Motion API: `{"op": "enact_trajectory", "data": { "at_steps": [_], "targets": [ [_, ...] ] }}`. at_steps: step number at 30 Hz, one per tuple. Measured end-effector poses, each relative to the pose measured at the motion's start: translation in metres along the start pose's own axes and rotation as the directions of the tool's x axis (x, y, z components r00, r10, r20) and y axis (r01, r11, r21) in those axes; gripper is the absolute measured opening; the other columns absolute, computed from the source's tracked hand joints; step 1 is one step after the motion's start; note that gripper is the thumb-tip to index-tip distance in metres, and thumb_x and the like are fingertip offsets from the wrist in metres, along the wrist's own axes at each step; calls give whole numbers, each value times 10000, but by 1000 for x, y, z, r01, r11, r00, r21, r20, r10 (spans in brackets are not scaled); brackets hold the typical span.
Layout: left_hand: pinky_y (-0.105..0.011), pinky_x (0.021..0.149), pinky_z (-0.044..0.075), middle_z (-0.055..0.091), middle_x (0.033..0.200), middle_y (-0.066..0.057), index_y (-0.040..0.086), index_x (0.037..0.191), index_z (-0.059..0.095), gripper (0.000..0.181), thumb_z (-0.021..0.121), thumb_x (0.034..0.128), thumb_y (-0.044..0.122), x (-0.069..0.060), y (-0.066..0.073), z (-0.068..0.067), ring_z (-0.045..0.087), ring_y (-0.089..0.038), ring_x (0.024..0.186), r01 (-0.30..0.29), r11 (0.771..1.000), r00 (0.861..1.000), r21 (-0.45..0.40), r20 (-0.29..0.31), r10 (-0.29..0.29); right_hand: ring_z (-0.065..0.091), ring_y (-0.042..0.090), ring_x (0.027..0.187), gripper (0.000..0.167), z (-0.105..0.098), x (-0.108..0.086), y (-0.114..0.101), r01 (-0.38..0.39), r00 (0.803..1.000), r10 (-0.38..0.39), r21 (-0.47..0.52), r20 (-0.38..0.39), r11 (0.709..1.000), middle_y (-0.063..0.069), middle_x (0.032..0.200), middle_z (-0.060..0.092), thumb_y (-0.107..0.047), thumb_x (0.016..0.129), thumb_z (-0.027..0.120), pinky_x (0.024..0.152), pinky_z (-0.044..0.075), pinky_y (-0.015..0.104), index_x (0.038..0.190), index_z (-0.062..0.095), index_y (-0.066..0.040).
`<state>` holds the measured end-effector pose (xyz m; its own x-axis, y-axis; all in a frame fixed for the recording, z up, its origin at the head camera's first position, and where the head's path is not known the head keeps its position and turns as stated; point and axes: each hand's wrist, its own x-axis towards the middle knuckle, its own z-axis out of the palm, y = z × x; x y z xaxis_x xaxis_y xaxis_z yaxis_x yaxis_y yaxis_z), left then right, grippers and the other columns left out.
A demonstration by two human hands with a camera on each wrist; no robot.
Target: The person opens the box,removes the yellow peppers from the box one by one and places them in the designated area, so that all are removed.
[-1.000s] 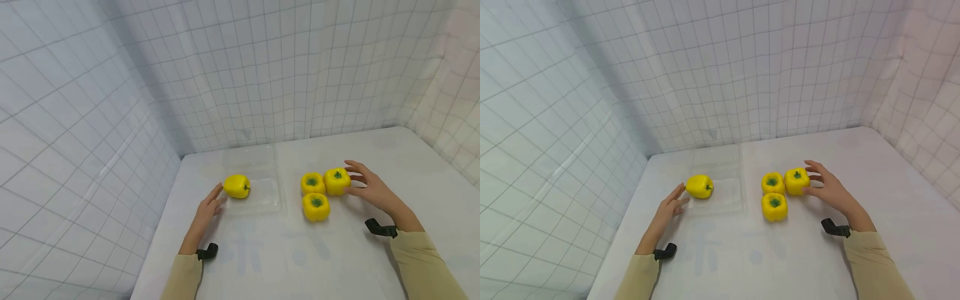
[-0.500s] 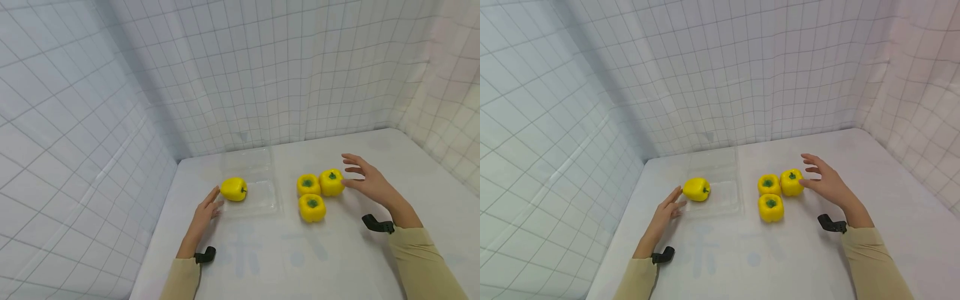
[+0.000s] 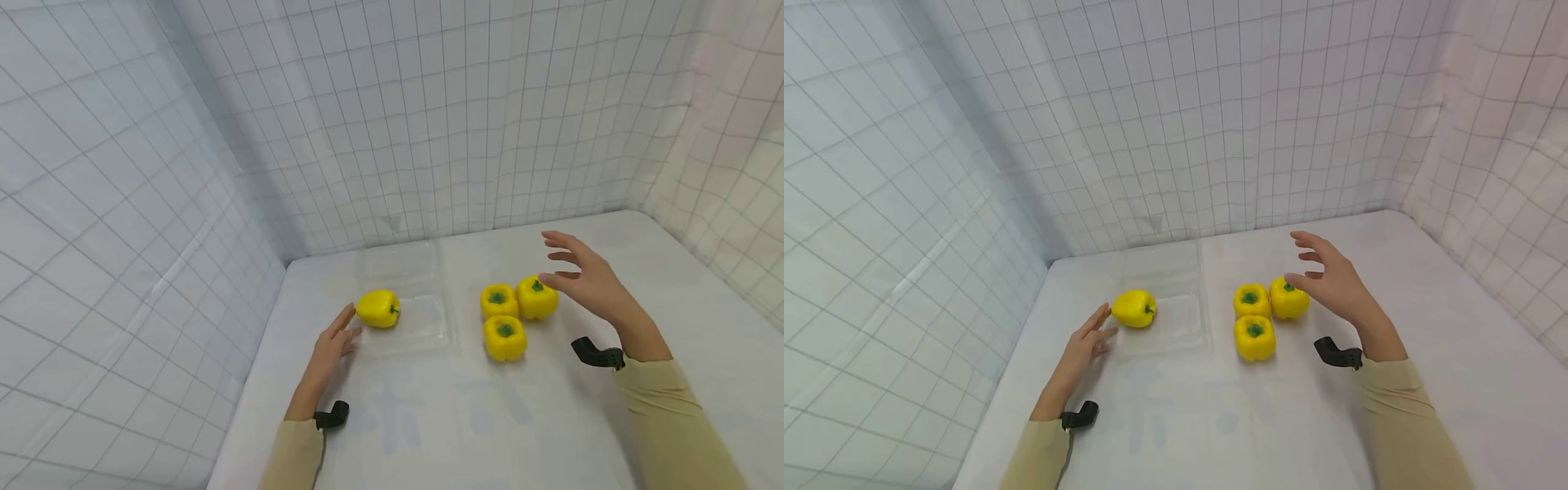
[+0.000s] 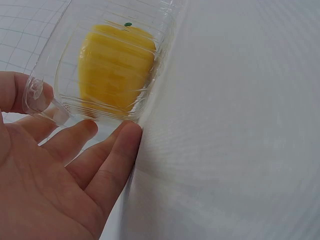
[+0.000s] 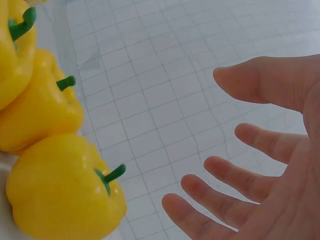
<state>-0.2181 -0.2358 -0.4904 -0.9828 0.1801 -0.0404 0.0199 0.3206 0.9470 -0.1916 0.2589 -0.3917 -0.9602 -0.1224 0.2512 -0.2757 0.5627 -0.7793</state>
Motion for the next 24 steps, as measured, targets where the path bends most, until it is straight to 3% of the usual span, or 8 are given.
{"op": "enact_trajectory", "data": {
  "at_steps": [7,15,24],
  "targets": [
    [-462,1020,485,360,1585,78,277,1598,311,552,440,1062,251,2,-1,0,526,-232,1317,1,1000,1000,10,-7,-1,457,339,1343,725,13,9,-18,58,998,-57,53,-14,997,76,1534,397,-234,941,725,1029,442,572,1557,348,-288],
    [-483,1056,448,314,1617,34,265,1608,275,565,415,1062,220,2,0,1,437,-275,1397,42,999,999,-6,4,-42,457,337,1345,722,27,16,-30,77,997,-77,115,2,990,79,1528,404,-193,929,739,1043,435,561,1542,370,-293],
    [-459,1029,478,333,1606,50,290,1601,294,560,438,1061,246,1,1,0,478,-262,1362,29,1000,1000,11,0,-29,477,304,1329,678,43,25,-39,83,996,-85,116,10,990,30,1502,434,-217,934,731,1045,443,541,1519,404,-319]
  ]
}}
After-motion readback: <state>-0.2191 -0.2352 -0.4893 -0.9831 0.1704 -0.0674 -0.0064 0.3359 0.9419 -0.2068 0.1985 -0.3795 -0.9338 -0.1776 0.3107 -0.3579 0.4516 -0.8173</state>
